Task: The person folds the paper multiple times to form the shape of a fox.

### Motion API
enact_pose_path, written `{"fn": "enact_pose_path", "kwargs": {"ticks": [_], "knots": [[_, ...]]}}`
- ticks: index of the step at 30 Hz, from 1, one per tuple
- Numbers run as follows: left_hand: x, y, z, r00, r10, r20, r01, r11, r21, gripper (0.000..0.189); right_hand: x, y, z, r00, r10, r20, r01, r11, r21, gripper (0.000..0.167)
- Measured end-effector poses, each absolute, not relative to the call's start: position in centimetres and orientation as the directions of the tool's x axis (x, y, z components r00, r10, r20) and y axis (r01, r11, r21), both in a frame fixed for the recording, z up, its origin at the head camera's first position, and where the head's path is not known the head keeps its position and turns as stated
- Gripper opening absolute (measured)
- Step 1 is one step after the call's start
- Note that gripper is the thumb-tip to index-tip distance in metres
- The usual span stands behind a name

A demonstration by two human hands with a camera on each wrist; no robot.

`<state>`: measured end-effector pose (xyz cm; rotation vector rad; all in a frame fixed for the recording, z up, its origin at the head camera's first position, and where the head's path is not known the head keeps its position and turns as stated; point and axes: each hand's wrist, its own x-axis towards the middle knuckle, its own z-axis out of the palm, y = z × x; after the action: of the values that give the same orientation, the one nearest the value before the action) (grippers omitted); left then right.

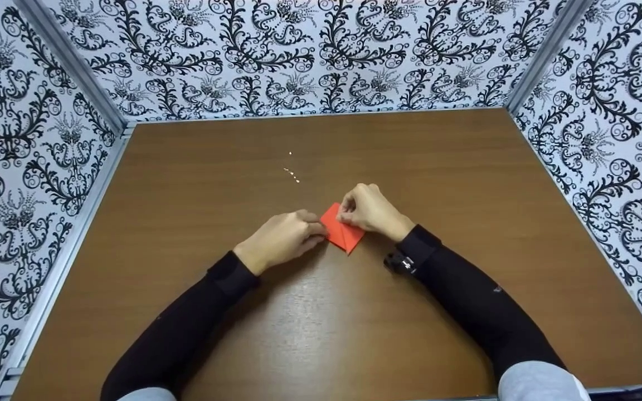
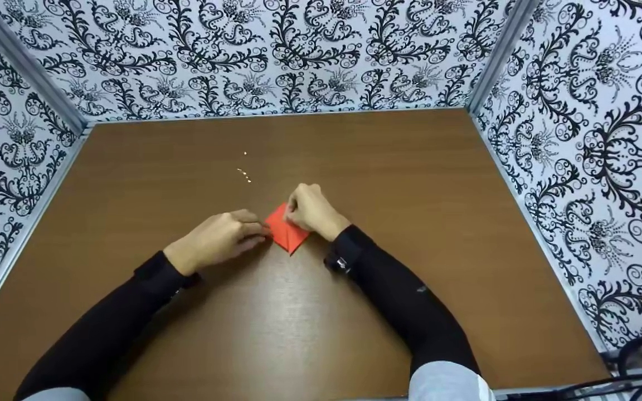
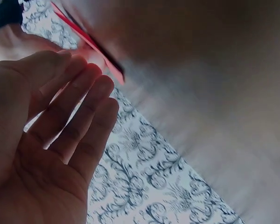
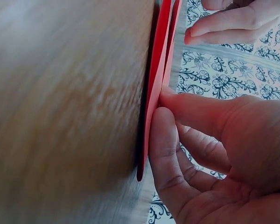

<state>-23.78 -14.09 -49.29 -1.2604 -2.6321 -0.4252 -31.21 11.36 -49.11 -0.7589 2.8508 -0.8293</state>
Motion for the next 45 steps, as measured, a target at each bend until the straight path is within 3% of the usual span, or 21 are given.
{"fn": "enact_pose_path", "kwargs": {"ticks": [13, 21, 26, 45], "knots": [[-22.0, -11.4, -49.6, -0.587, 0.795, 0.153, 0.809, 0.569, 0.144, 0.037, -31.3, 11.4, -49.2, -0.89, -0.455, 0.038, -0.401, 0.74, -0.54, 0.005], [-22.3, -10.8, -49.8, -0.554, 0.812, 0.183, 0.832, 0.547, 0.092, 0.028, -31.3, 11.4, -49.3, -0.887, -0.46, 0.044, -0.401, 0.718, -0.569, 0.005], [-22.6, -10.6, -49.7, -0.54, 0.814, 0.213, 0.842, 0.526, 0.119, 0.021, -31.4, 11.5, -49.3, -0.889, -0.455, 0.051, -0.398, 0.714, -0.576, 0.005], [-22.8, -10.7, -49.4, -0.524, 0.823, 0.221, 0.852, 0.507, 0.134, 0.02, -33.6, 12.6, -47.6, -0.905, -0.419, -0.066, -0.258, 0.667, -0.699, 0.007]]}}
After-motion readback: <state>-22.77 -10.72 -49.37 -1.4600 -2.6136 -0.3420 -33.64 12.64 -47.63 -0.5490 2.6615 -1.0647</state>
